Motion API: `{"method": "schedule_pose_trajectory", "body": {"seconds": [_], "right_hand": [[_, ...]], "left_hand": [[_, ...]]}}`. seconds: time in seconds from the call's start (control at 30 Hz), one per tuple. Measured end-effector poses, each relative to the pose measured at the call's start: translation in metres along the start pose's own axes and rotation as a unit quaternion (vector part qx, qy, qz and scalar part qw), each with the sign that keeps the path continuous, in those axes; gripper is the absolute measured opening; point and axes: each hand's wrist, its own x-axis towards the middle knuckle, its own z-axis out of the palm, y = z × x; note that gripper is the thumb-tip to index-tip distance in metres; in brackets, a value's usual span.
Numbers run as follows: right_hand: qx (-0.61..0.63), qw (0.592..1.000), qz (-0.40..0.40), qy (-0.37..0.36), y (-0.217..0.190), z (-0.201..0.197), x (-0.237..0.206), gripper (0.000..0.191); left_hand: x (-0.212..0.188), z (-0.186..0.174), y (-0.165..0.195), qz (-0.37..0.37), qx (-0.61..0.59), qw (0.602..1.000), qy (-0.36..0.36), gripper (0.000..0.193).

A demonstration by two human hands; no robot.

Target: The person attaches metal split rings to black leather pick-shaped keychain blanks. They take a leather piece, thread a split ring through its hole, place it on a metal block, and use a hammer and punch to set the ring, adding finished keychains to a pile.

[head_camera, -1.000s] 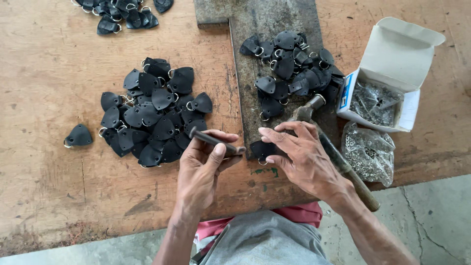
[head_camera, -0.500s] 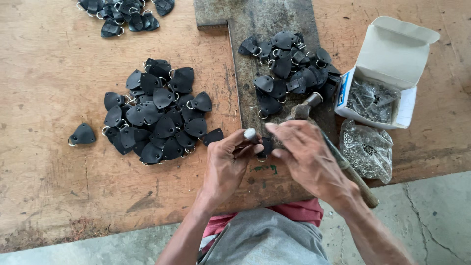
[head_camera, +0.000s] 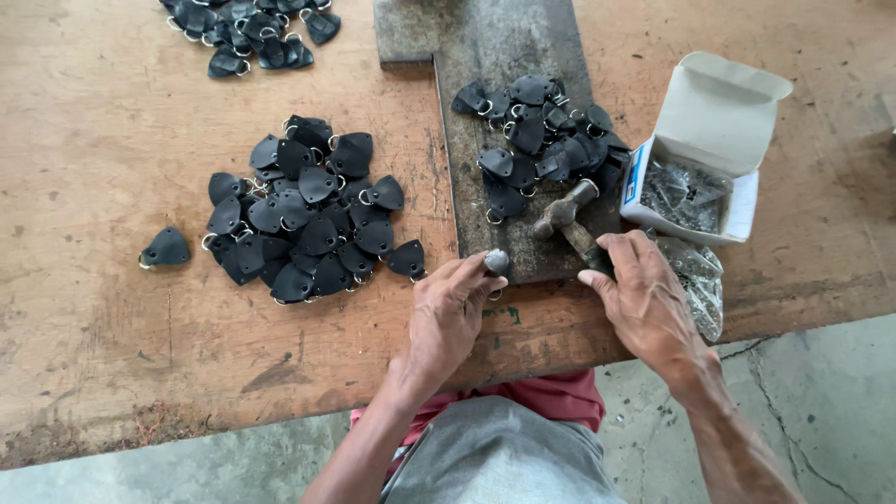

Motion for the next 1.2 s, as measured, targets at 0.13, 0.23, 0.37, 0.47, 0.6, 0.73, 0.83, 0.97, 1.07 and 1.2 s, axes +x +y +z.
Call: {"method": "schedule_pose_trajectory", "body": {"seconds": [0.13, 0.23, 0.37, 0.47, 0.6, 0.73, 0.83, 0.97, 1.07, 1.2], "right_hand": [[0.061, 0.997, 0.041, -0.027, 0.006, -0.020, -0.002, 0.035], [0.142, 0.979, 0.110, -0.095, -0.002, -0.043, -0.007, 0.036], [0.206, 0.937, 0.171, -0.224, -0.019, -0.067, -0.029, 0.031], [0.149, 0.963, 0.108, -0.197, -0.017, -0.071, -0.045, 0.033], [0.248, 0.967, 0.058, -0.029, 0.024, -0.090, -0.065, 0.032], [0.479, 0.847, 0.006, 0.230, 0.055, -0.106, -0.088, 0.029], [0.639, 0.722, 0.002, 0.264, 0.038, -0.085, -0.088, 0.030], [0.361, 0.932, -0.010, -0.035, -0.015, -0.048, -0.061, 0.029], [0.186, 0.965, 0.083, -0.165, -0.035, -0.063, -0.051, 0.047], [0.139, 0.990, -0.035, 0.016, -0.043, -0.067, -0.048, 0.046]], "left_hand": [[-0.005, -0.003, -0.001, 0.036, 0.038, 0.998, -0.016, 0.034], [-0.008, -0.005, 0.000, 0.033, 0.037, 0.998, -0.023, 0.035], [-0.010, -0.001, 0.007, 0.029, 0.050, 0.998, 0.005, 0.029], [-0.010, 0.002, 0.010, 0.024, 0.071, 0.997, 0.010, 0.025], [-0.010, 0.001, 0.013, 0.034, 0.063, 0.997, 0.017, 0.026], [-0.009, 0.001, 0.014, 0.028, 0.060, 0.998, 0.014, 0.026], [-0.009, 0.002, 0.014, 0.036, 0.065, 0.997, 0.024, 0.025], [-0.011, -0.002, 0.011, 0.021, 0.057, 0.998, 0.013, 0.025], [-0.008, -0.001, 0.007, 0.049, 0.058, 0.996, 0.048, 0.023], [-0.005, -0.006, 0.002, -0.117, -0.048, 0.992, -0.023, 0.007]]}}
